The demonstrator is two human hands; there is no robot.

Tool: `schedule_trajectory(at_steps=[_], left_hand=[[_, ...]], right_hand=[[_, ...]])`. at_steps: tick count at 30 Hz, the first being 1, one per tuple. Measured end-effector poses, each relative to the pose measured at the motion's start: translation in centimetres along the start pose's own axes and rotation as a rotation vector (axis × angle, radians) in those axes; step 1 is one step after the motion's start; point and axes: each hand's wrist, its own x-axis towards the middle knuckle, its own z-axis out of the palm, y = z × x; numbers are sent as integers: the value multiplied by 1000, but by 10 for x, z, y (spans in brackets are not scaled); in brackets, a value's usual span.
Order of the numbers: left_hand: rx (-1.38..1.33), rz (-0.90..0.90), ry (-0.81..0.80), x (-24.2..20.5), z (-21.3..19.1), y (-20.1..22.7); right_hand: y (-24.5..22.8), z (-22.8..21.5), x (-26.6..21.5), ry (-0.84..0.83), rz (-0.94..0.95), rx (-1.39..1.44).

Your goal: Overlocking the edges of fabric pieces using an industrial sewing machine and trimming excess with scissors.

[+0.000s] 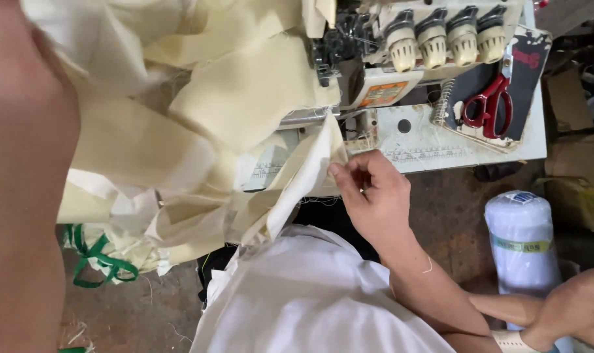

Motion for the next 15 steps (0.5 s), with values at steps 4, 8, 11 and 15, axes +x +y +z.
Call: schedule_trajectory(at_steps=[4,8,11,15], left_hand=[[-375,150,17,-5,-80,41],[-1303,158,-233,-53,-140,139],[-1460,68,-2,-75,-94,201],[-2536,-367,-1011,-72,-115,156]], right_hand=[[-3,-5,7,26,92,15],[-2,-9,6,-97,91,105],[7,2,10,-54,11,355],[-3,-8,16,-151,156,358]])
